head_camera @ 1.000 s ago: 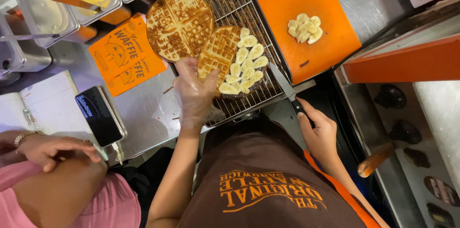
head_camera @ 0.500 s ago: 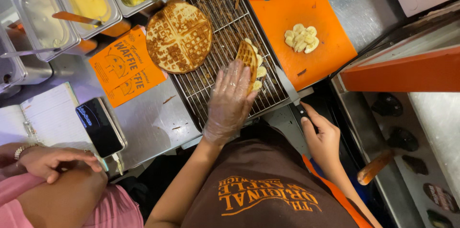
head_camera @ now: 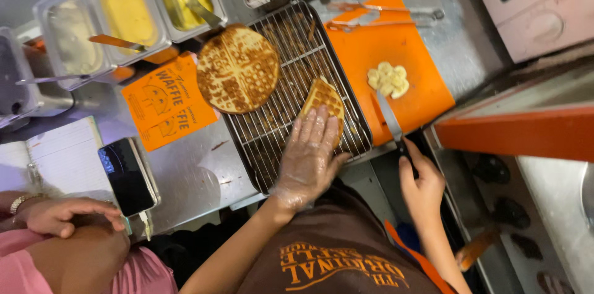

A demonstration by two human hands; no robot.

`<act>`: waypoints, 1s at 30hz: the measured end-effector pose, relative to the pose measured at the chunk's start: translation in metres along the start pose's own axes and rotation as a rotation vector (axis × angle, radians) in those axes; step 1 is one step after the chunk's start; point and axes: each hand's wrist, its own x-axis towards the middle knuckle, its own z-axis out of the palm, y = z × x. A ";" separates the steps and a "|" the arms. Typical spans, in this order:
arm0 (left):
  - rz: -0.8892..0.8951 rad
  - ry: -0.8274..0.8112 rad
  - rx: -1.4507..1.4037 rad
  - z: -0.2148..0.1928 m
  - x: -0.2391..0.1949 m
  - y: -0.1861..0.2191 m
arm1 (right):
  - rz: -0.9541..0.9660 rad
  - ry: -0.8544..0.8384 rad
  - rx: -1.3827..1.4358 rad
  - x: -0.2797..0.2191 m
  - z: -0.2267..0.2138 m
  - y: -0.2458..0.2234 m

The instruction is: The person spreads a dark chocolate-like spread onto a waffle using a spatula, then places sliced bananas on top. They repeat this process for a second waffle, adding more spread and fruit. Finally, the person folds the waffles and places them into orange paper wrappers.

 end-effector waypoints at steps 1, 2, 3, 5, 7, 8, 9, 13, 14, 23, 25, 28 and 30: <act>-0.012 -0.019 0.013 -0.003 0.006 -0.001 | -0.081 0.008 -0.002 0.003 0.002 0.000; -0.030 -0.041 0.023 -0.003 0.010 -0.001 | -0.116 0.009 -0.041 0.004 0.003 0.001; -0.048 -0.062 0.033 -0.003 0.014 -0.002 | -0.151 0.012 -0.080 0.005 0.004 0.002; -0.021 0.038 0.129 -0.002 0.020 -0.001 | -0.170 0.006 -0.131 0.007 0.008 0.003; 0.009 0.068 0.174 -0.004 0.023 -0.008 | -0.141 -0.007 -0.158 0.011 0.013 0.004; 0.025 0.048 0.168 -0.006 0.023 -0.013 | -0.189 0.003 -0.192 0.013 0.017 0.005; 0.041 0.029 0.162 -0.009 0.023 -0.019 | -0.237 0.015 -0.226 0.017 0.020 0.005; 0.134 -0.120 0.207 -0.025 0.025 -0.053 | -0.396 0.016 -0.313 0.034 0.036 0.008; 0.165 -0.109 0.188 -0.026 0.027 -0.058 | -0.428 0.028 -0.303 0.038 0.039 0.010; 0.195 -0.091 0.145 -0.015 0.025 -0.073 | -0.451 0.045 -0.396 0.070 0.061 0.022; 0.207 -0.078 0.115 -0.015 0.026 -0.073 | -0.478 0.110 -0.389 0.071 0.061 0.016; 0.208 -0.051 0.028 -0.023 0.028 -0.076 | -0.444 0.120 -0.446 0.074 0.061 0.005; 0.180 -0.043 -0.043 -0.035 0.027 -0.083 | -0.482 0.137 -0.471 0.079 0.059 -0.002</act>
